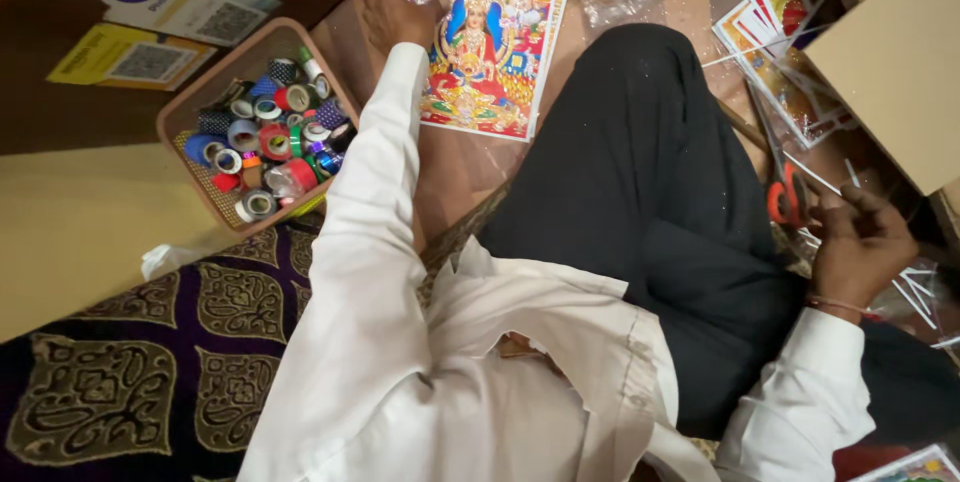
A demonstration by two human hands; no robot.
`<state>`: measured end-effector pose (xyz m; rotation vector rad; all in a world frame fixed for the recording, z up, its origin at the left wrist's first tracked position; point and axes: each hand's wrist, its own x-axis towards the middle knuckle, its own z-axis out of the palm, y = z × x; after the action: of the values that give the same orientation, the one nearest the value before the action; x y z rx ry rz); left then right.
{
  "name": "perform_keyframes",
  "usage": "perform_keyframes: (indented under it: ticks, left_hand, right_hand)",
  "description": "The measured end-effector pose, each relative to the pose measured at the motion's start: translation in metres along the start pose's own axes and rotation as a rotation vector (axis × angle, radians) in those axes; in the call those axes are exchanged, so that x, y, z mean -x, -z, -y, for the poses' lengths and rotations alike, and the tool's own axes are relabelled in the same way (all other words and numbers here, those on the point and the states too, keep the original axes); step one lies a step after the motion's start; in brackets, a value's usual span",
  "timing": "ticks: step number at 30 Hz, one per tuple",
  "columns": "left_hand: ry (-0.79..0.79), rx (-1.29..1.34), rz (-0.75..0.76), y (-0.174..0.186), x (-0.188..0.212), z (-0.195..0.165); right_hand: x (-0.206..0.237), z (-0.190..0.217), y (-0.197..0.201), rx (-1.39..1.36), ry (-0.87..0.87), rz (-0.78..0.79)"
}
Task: The person sits cross-legged on the floor and assembles decorative cards by applying a yellow perforated strip to the edge of a printed image, trimming the excess with scissors, and placing the finished card into a stack. The person repeats this process for multiple cards.
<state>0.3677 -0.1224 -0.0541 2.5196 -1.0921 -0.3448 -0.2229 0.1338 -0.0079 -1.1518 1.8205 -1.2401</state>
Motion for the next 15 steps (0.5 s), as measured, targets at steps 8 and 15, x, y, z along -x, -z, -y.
perform_keyframes:
  ticks: [8,15]
  left_hand:
    - [-0.008,-0.1,0.117,-0.006,0.008,-0.015]
    - [-0.004,-0.102,0.125,-0.006,0.003,-0.014]
  right_hand:
    - [0.006,0.0,0.007,-0.048,-0.08,-0.035]
    - [0.005,-0.014,0.009,0.035,-0.031,0.016]
